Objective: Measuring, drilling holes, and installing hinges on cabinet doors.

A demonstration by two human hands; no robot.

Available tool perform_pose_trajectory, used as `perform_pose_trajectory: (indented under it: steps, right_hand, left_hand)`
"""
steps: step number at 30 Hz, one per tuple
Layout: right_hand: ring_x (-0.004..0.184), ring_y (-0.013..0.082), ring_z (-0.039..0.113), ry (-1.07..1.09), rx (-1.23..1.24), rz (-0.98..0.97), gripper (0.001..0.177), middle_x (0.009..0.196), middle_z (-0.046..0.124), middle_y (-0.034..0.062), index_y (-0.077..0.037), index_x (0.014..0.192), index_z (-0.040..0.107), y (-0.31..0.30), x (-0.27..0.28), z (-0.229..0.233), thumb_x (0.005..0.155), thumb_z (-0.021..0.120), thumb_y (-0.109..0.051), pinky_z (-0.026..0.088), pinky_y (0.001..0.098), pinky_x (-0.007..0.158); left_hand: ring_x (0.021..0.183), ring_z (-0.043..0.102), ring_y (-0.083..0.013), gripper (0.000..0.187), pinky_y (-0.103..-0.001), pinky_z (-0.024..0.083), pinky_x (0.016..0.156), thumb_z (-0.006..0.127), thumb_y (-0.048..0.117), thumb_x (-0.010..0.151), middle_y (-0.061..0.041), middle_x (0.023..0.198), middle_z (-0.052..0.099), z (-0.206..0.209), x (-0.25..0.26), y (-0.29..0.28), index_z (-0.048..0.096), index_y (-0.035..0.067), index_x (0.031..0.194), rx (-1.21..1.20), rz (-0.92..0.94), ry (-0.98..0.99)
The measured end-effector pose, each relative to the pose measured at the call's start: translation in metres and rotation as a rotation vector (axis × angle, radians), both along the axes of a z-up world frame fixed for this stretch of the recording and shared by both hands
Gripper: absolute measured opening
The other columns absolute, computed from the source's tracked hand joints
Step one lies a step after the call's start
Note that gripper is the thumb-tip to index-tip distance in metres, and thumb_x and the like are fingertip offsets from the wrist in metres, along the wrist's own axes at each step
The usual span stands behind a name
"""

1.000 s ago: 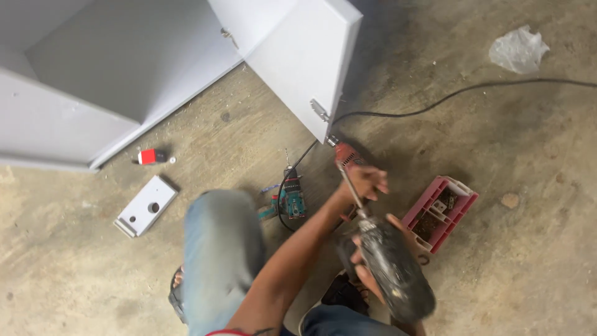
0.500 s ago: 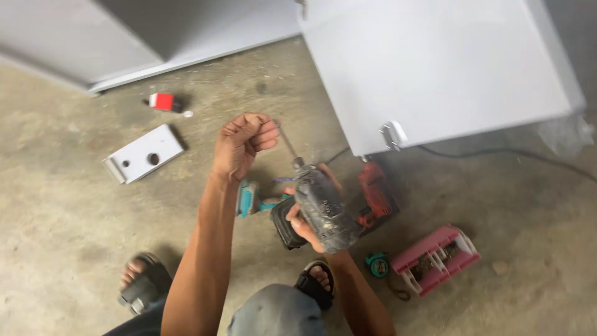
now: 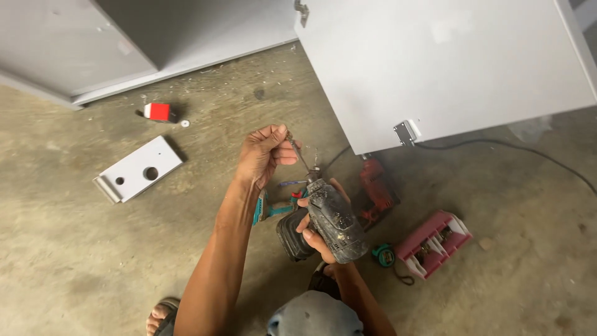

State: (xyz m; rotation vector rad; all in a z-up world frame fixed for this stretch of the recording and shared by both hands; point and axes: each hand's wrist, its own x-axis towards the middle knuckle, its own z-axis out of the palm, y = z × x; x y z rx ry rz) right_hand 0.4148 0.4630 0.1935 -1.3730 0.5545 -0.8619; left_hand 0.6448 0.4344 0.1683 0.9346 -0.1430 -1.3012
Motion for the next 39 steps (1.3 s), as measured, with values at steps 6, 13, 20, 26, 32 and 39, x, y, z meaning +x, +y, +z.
perform_pose_trajectory:
  steps: [6, 13, 20, 26, 32, 39]
  right_hand:
    - [0.074, 0.0177, 0.072, 0.083, -0.119, -0.035, 0.096, 0.123, 0.068, 0.0153, 0.001, 0.159, 0.015, 0.032, 0.007, -0.002, 0.084, 0.076, -0.009, 0.062, 0.0317, 0.08]
    - [0.065, 0.0177, 0.078, 0.333, -0.624, -0.037, 0.074, 0.112, 0.075, 0.0105, -0.016, 0.146, 0.045, 0.044, 0.025, -0.021, 0.078, 0.071, -0.001, 0.04, 0.0615, 0.114]
    - [0.113, 0.0249, 0.07, 0.133, -0.351, -0.25, 0.107, 0.144, 0.051, 0.0189, -0.013, 0.166, 0.003, 0.003, 0.073, 0.017, 0.092, 0.079, -0.002, 0.066, 0.0455, 0.097]
    - [0.166, 0.0263, 0.015, 0.182, -0.368, -0.127, 0.105, 0.18, 0.003, 0.0064, -0.02, 0.171, 0.003, -0.024, 0.064, 0.058, 0.089, 0.065, 0.0, 0.018, 0.0548, 0.136]
    - [0.154, 0.0351, 0.026, 0.368, -0.087, -0.843, 0.092, 0.167, 0.02, 0.0173, -0.015, 0.161, 0.018, -0.114, -0.011, 0.03, 0.088, 0.073, -0.004, 0.032, 0.0573, 0.123]
    - [0.12, 0.0222, 0.059, 0.213, -0.346, -0.818, 0.046, 0.129, 0.058, 0.0133, -0.006, 0.142, 0.041, -0.18, -0.03, -0.063, 0.106, 0.069, -0.014, 0.051, 0.0369, 0.105]
  left_hand:
    - [0.057, 0.074, -0.0206, 0.02, -0.03, 0.062, 0.049, 0.069, 0.017, 0.098, -0.015, 0.072, 0.073, 0.014, 0.019, 0.023, 0.072, 0.0, 0.088, 0.03, -0.118, -0.27]
    - [0.091, 0.079, -0.0288, 0.023, -0.043, 0.068, 0.083, 0.065, 0.016, 0.098, -0.02, 0.099, 0.078, 0.001, 0.011, 0.043, 0.071, -0.001, 0.113, -0.078, -0.21, 0.014]
    - [0.143, 0.037, -0.0321, 0.107, -0.055, 0.026, 0.123, 0.064, -0.008, 0.065, -0.019, 0.16, 0.037, -0.023, -0.025, 0.075, 0.027, 0.013, 0.163, -0.487, -0.476, -0.139]
    - [0.108, 0.066, -0.0263, 0.068, -0.046, 0.058, 0.094, 0.082, 0.001, 0.076, -0.016, 0.13, 0.066, -0.016, -0.045, 0.061, 0.057, 0.005, 0.139, -0.244, -0.091, -0.222]
    - [0.078, 0.07, -0.0195, 0.049, -0.04, 0.061, 0.086, 0.086, 0.016, 0.083, -0.012, 0.098, 0.076, -0.006, -0.033, 0.063, 0.067, 0.004, 0.127, -0.177, 0.12, 0.011]
    - [0.086, 0.073, -0.0171, 0.044, -0.036, 0.062, 0.084, 0.087, 0.017, 0.08, -0.01, 0.101, 0.077, -0.019, -0.055, 0.058, 0.069, 0.004, 0.118, -0.144, 0.062, 0.03]
